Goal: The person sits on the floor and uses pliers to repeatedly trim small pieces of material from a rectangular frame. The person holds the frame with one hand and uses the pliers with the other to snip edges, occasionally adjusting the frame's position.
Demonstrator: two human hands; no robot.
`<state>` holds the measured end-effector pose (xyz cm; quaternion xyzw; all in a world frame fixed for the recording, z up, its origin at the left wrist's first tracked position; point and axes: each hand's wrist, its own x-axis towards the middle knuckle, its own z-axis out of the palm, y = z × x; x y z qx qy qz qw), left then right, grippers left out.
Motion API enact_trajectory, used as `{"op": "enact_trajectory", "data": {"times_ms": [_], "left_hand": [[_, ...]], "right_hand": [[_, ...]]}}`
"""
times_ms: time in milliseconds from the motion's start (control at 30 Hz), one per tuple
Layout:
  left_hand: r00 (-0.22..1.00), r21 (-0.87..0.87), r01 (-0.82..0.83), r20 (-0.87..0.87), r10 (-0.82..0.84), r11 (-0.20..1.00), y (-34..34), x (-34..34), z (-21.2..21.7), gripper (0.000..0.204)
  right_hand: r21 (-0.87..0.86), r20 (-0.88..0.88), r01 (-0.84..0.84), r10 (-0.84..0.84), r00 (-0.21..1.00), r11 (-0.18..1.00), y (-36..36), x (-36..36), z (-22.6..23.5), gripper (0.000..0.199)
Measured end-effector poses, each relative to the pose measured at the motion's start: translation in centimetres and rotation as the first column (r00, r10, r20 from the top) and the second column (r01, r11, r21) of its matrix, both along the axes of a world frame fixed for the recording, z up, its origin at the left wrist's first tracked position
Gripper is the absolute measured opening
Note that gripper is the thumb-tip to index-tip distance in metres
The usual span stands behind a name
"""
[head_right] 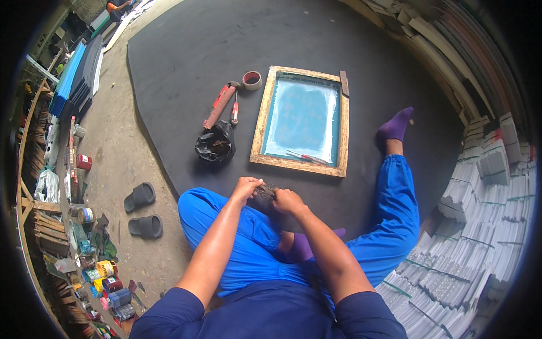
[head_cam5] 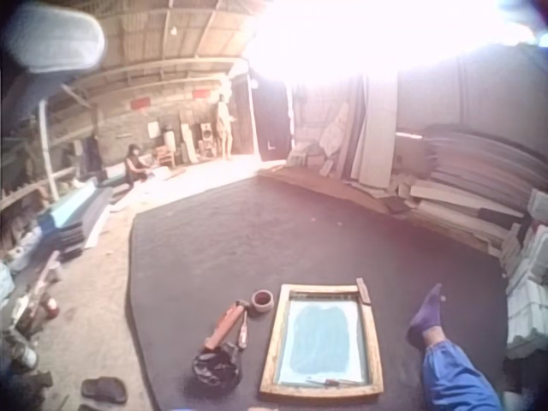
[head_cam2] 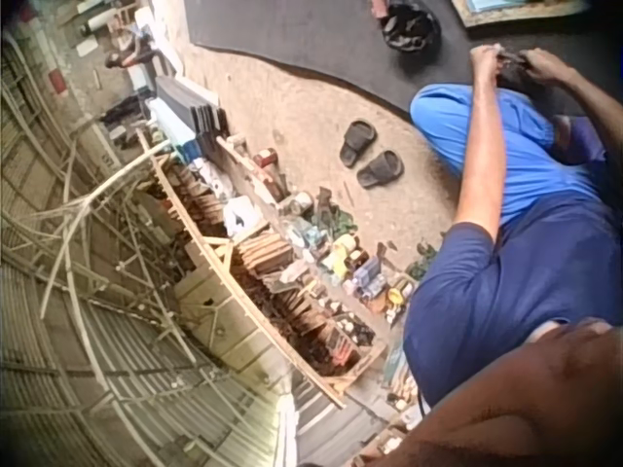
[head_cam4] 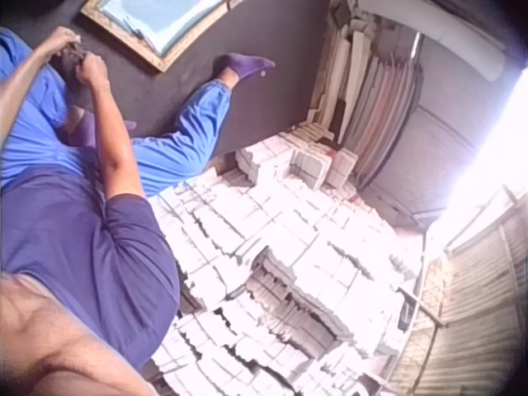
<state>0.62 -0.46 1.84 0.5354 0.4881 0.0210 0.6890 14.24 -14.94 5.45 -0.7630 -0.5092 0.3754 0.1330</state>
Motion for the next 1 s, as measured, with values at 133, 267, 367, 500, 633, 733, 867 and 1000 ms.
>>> {"op": "enact_trajectory", "data": {"times_ms": [133,267,367,500,633,733,867,1000], "left_hand": [[0.992,0.122,-0.125,0.042,0.121,0.985,0.0,-0.3,-1.5,0.021],[0.977,0.464,0.137,-0.21,-0.041,0.875,-0.5,0.4,-0.4,0.027],[0.909,0.515,0.32,-0.404,-0.103,0.795,-1.2,0.3,2.6,0.031],[0.901,0.507,0.335,-0.418,-0.114,0.794,-1.2,0.2,2.7,0.036],[0.911,0.506,0.311,-0.399,-0.101,0.805,-1.1,0.4,3.1,0.037],[0.922,0.518,0.296,-0.375,-0.098,0.803,-1.2,0.5,2.8,0.038],[0.928,0.51,0.299,-0.352,-0.122,0.807,-1.2,1.1,2.5,0.039],[0.936,0.518,0.276,-0.337,-0.104,0.809,-1.2,0.8,2.2,0.039]], "right_hand": [[-0.096,-0.295,0.004,-0.032,0.955,0.995,0.3,0.4,0.5,0.031],[-0.22,-0.582,0.326,-0.392,0.712,0.919,-0.1,1.7,-2.4,0.031],[-0.295,-0.568,0.464,-0.544,0.617,0.835,1.1,2.2,-0.3,0.03],[-0.329,-0.525,0.543,-0.628,0.575,0.772,2.3,2.8,0.6,0.033],[-0.358,-0.475,0.591,-0.685,0.552,0.723,3.3,2.9,0.9,0.035],[-0.333,-0.448,0.601,-0.683,0.577,0.727,3.8,3.1,0.1,0.036],[-0.242,-0.377,0.603,-0.647,0.663,0.76,3.9,3.9,-3.5,0.035],[-0.384,-0.348,0.591,-0.705,0.619,0.709,5.2,2.8,-0.5,0.029]]}}
